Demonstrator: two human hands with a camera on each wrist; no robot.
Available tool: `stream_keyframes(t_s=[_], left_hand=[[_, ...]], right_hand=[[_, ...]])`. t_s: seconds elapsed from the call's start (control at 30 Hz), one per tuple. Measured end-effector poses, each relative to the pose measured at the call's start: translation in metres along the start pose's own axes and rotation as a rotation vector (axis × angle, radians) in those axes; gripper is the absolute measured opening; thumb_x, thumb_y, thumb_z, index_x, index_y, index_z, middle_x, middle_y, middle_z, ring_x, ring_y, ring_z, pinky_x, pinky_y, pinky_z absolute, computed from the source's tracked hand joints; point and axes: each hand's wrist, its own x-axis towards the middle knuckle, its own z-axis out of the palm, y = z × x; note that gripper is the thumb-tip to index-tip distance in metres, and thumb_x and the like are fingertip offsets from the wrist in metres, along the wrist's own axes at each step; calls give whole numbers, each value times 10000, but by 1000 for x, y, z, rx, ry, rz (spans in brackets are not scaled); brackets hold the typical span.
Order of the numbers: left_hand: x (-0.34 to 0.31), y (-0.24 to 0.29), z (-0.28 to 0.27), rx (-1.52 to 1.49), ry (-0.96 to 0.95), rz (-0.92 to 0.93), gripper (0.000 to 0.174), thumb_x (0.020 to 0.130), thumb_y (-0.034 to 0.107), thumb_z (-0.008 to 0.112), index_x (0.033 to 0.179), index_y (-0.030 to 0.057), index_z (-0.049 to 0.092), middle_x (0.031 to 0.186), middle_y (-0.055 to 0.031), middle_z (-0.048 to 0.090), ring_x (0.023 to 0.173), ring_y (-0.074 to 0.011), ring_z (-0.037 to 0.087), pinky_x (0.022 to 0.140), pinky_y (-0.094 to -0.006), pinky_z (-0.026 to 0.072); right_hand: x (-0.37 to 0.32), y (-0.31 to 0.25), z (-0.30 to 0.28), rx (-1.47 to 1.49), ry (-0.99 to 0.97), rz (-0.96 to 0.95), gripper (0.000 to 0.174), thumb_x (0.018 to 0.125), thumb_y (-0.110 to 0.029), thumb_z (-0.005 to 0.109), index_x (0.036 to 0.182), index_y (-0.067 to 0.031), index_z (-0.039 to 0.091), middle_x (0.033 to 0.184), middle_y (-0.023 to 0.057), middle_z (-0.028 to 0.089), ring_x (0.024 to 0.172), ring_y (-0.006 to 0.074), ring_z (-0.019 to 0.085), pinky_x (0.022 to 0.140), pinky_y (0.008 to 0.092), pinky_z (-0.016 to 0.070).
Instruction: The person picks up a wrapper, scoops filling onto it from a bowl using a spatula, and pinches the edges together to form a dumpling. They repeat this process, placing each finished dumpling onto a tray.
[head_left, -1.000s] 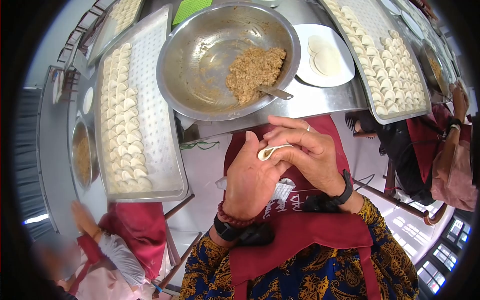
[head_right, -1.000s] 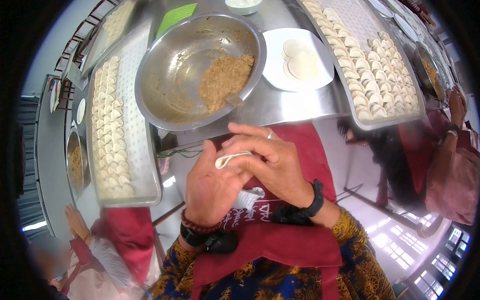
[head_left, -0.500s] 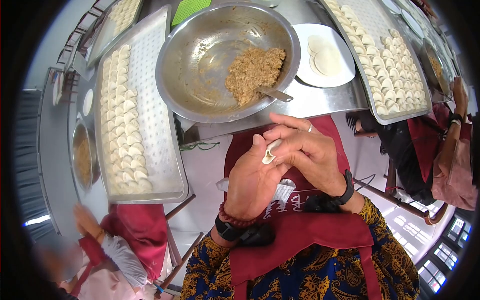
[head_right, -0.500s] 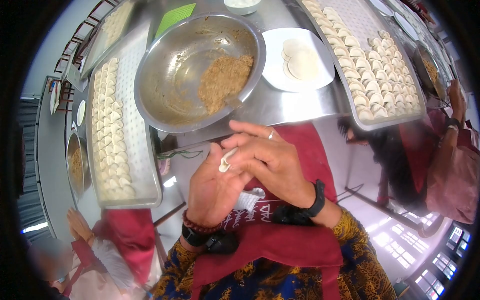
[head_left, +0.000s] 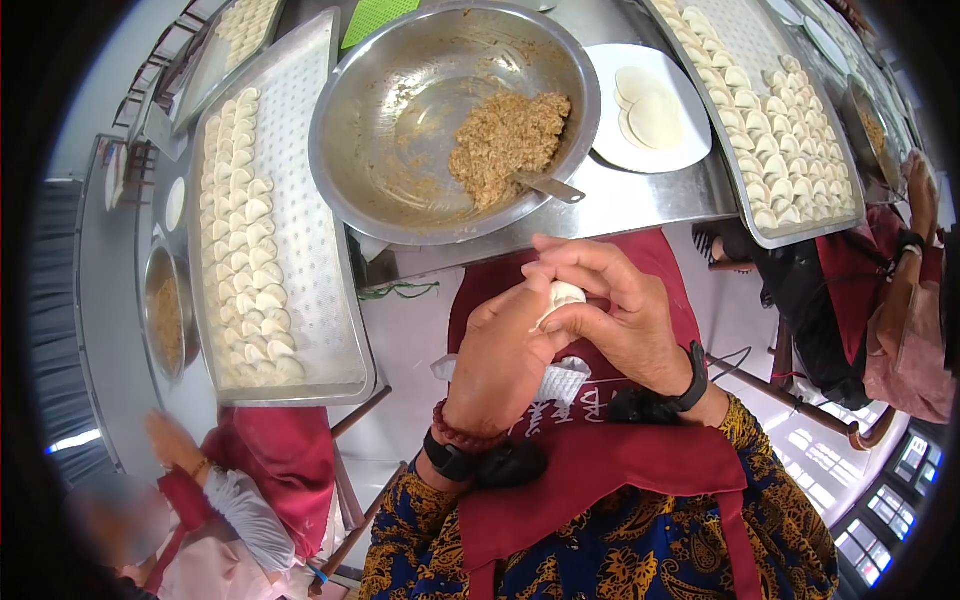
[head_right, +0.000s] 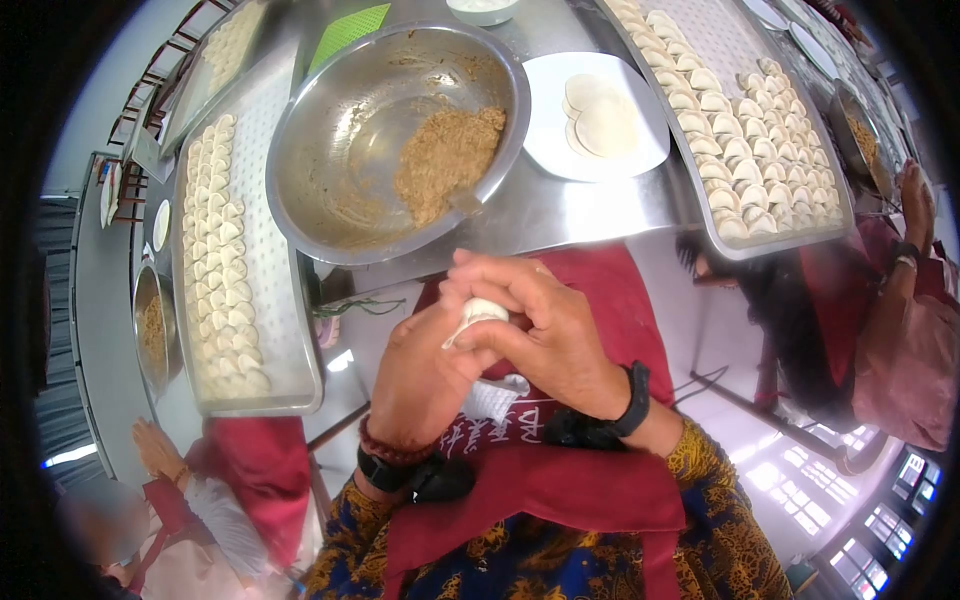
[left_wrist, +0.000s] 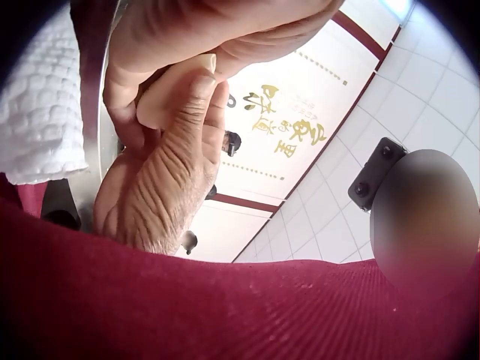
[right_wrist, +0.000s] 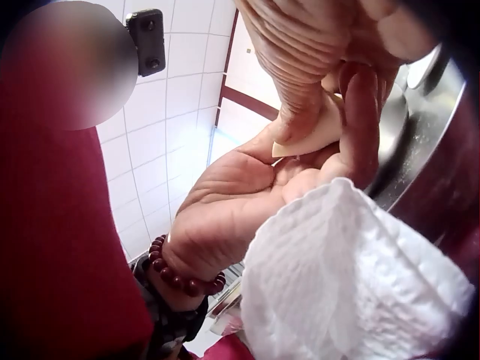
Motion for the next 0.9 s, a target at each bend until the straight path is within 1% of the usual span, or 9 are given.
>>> stream_keyframes(t_s=[0.07,0.13,0.27,0.33,0.43,0.67,0.77,0.83,0.9], left_hand=[[2,2,2,-71,31,-19,506,1079,353,359,1325,-78,454,1298,-189,550,1222,-305,554,1058,-453,446],[4,2,2,-215,-61,7,572,1077,419,311,1339,-75,433,1317,-206,537,1245,-315,538,1083,-475,419],[2,1,-2,-235,-108,-35,609,1074,444,299,1399,-67,365,1397,-189,467,1311,-284,471,1121,-440,381],[2,0,-1,-351,-103,-68,622,1069,452,318,1405,-70,356,1440,-199,426,1351,-292,429,1150,-450,341],[1,-3,3,-323,-105,-12,615,1066,441,348,1414,-66,347,1473,-208,388,1374,-304,402,1151,-452,336],[4,-7,0,-275,-109,29,535,1068,382,388,1388,-47,403,1454,-187,425,1366,-282,417,1148,-459,336],[4,-6,0,-242,-114,36,508,1079,330,346,1410,-54,321,1448,-230,409,1364,-333,418,1160,-482,333],[1,-4,-2,-199,-74,40,437,1065,312,434,1293,-49,527,1331,-162,549,1252,-253,540,1092,-447,421],[0,-4,-2,-177,-26,13,402,1063,276,440,1266,-54,549,1290,-157,575,1214,-248,567,1078,-448,438]], right_hand=[[3,2,-4,-76,0,5,170,823,-20,728,988,-37,687,1109,133,720,1217,288,612,911,351,523],[5,14,-12,-225,-153,-273,155,839,1,703,991,-27,698,1124,144,715,1225,294,605,915,355,523],[0,23,-9,-37,-73,-199,126,845,13,689,966,-20,699,1136,142,713,1233,298,597,930,357,516],[0,18,-5,160,41,-44,106,858,27,668,950,-17,699,1139,143,711,1243,300,588,951,358,509],[3,16,-1,211,73,-19,101,869,44,646,932,-14,698,1137,138,713,1249,288,583,963,354,504],[4,18,-6,-40,-2,-145,85,862,-13,682,941,-37,705,1131,112,717,1237,302,592,961,359,506],[4,16,-7,-113,-27,-184,77,855,-43,699,932,-47,702,1122,101,721,1239,300,591,967,366,500],[3,13,-5,-101,-14,-145,76,855,-39,698,930,-47,691,1113,103,722,1230,289,600,973,371,493],[1,12,-1,0,6,-86,93,853,-36,698,945,-48,689,1113,103,721,1223,288,606,977,374,489]])
